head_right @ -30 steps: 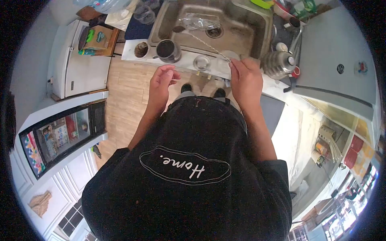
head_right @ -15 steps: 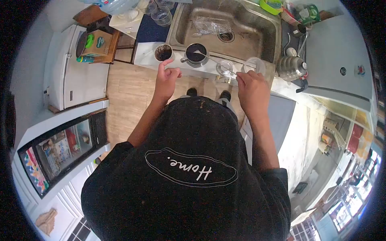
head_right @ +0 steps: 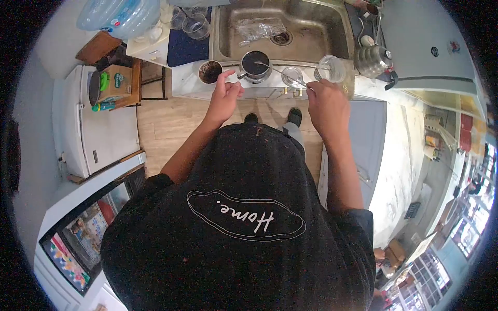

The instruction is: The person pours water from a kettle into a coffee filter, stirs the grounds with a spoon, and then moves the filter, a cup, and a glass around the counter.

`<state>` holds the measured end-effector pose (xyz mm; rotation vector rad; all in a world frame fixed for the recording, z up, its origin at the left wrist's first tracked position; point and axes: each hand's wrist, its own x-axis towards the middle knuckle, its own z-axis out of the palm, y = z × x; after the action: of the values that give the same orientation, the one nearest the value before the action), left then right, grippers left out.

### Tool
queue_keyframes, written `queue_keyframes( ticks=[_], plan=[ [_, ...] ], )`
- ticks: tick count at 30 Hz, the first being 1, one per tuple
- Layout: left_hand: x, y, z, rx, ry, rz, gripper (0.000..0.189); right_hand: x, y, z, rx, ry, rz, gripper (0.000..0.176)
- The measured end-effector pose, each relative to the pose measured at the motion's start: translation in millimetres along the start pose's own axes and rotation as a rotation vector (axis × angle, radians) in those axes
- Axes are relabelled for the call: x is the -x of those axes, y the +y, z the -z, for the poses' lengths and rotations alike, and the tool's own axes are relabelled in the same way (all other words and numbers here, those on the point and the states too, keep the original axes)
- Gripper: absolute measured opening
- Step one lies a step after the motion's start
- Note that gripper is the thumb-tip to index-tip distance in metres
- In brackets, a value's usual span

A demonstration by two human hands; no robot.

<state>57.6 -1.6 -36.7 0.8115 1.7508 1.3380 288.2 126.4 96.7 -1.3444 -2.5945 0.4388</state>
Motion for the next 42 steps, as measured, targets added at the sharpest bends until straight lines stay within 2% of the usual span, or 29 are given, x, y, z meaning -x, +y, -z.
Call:
queue_keyframes(
  ticks=[9,16,22,28,34,37,42],
  plan=[
    [-13,3,-3,-0.115,-0.053,0.031,0.024,-1,-12,4,-0.018,-0.053,0.006,0.021],
    [-18,-5,-4,-0.128,-0.043,0.026,0.025,7,-8,9,-0.028,-0.072,-0.034,0.021],
    [-16,-6,-3,-0.116,-0.055,-0.008,0.024,15,-2,39,-0.373,-0.199,-0.222,0.023],
    [-15,0,-3,-0.072,-0.074,-0.01,0.022,28,13,17,-0.857,-0.102,-0.254,0.016],
    [-18,4,-1,-0.067,-0.084,-0.014,0.024,32,6,6,-1.133,0.028,-0.217,0.017],
    [-22,3,0,-0.068,-0.082,-0.007,0.024,29,-4,-4,-1.214,0.117,-0.182,0.02],
    [-24,3,0,-0.065,-0.072,-0.036,0.025,21,-23,-27,-1.05,0.237,-0.061,0.019]
  ],
)
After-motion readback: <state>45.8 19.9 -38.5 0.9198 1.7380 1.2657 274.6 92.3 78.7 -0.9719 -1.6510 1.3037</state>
